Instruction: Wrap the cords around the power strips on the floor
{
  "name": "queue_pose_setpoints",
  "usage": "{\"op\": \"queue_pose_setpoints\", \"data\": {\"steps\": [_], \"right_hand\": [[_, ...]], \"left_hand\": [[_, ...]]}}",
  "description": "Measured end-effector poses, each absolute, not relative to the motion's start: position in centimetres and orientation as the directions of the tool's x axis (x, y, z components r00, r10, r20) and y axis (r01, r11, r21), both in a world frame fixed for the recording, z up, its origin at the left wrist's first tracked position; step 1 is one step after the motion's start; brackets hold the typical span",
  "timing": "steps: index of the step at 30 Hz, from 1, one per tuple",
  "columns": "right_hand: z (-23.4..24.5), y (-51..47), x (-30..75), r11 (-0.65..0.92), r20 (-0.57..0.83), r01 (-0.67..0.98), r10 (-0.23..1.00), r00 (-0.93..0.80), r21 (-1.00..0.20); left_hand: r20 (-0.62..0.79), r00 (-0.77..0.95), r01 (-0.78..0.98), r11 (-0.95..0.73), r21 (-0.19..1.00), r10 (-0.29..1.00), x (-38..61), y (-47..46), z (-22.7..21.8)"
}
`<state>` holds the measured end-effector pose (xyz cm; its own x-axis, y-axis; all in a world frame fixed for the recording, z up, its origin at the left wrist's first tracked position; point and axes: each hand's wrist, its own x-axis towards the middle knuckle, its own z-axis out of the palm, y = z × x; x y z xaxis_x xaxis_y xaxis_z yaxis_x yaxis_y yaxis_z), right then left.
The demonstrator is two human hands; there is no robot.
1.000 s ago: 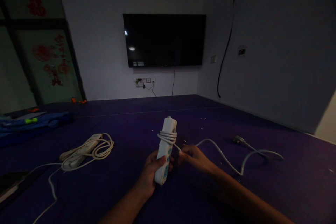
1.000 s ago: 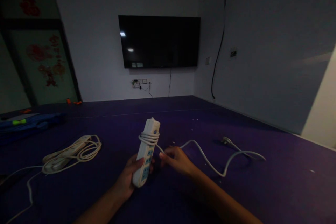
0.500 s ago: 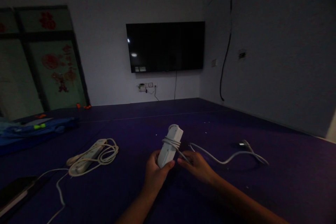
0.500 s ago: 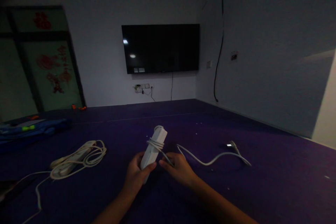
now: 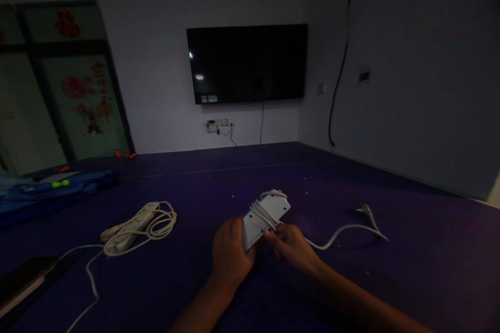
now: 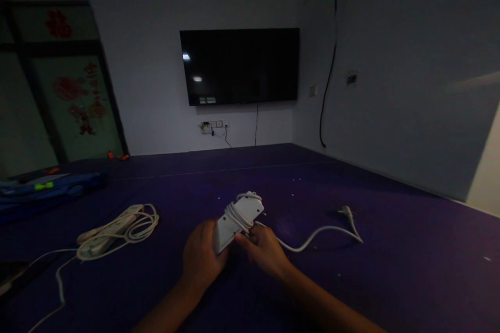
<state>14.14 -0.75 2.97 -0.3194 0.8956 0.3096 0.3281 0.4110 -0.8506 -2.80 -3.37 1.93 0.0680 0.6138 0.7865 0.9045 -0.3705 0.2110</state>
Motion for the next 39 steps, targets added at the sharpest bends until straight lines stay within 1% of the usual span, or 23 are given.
{"op": "queue_pose_setpoints", "data": {"steps": [3, 7, 10, 15, 20, 23, 28, 32, 35, 39], "right_hand": [[3.0, -0.8, 14.0, 0.387, 0.3, 0.321, 0.91, -0.287, -0.865], [3.1, -0.9, 14.0, 0.396, 0.319, 0.283, 0.905, -0.282, -0.873], [3.1, -0.8, 14.1, 0.38, 0.3, 0.25, 0.904, -0.305, -0.891], [2.9, -0.5, 14.1, 0.335, 0.244, 0.29, 0.92, -0.308, -0.896], [2.4, -0.3, 13.9, 0.357, 0.28, 0.286, 0.919, -0.278, -0.889], [2.3, -0.4, 13.8, 0.341, 0.271, 0.303, 0.929, -0.251, -0.89], [2.4, -0.5, 13.5, 0.26, 0.213, 0.238, 0.955, -0.208, -0.936], [2.3, -0.2, 13.3, 0.247, 0.213, 0.208, 0.962, -0.171, -0.946], [2.0, 0.0, 13.3, 0.252, 0.227, 0.23, 0.965, -0.128, -0.94], [1.7, 0.2, 13.1, 0.284, 0.281, 0.32, 0.958, -0.054, -0.904]], "left_hand": [[0.807, 0.12, 0.911, -0.387, 0.141, 0.578, -2.9, -3.3, 1.7], [0.821, 0.148, 0.912, -0.397, 0.102, 0.551, -3.1, -3.3, 1.6], [0.84, 0.152, 0.912, -0.401, 0.083, 0.521, -3.2, -3.2, 1.5], [0.821, 0.105, 0.921, -0.367, 0.133, 0.561, -3.0, -3.2, 1.6], [0.814, 0.081, 0.926, -0.346, 0.152, 0.576, -2.8, -3.4, 1.8], [0.813, 0.076, 0.931, -0.333, 0.15, 0.577, -2.7, -3.4, 1.8], [0.817, 0.069, 0.938, -0.316, 0.143, 0.573, -2.5, -3.4, 1.8], [0.817, 0.053, 0.939, -0.307, 0.154, 0.574, -2.5, -3.4, 2.0], [0.817, 0.041, 0.937, -0.306, 0.169, 0.576, -2.6, -3.3, 1.9], [0.804, 0.059, 0.918, -0.348, 0.189, 0.592, -2.5, -3.2, 1.6]]}}
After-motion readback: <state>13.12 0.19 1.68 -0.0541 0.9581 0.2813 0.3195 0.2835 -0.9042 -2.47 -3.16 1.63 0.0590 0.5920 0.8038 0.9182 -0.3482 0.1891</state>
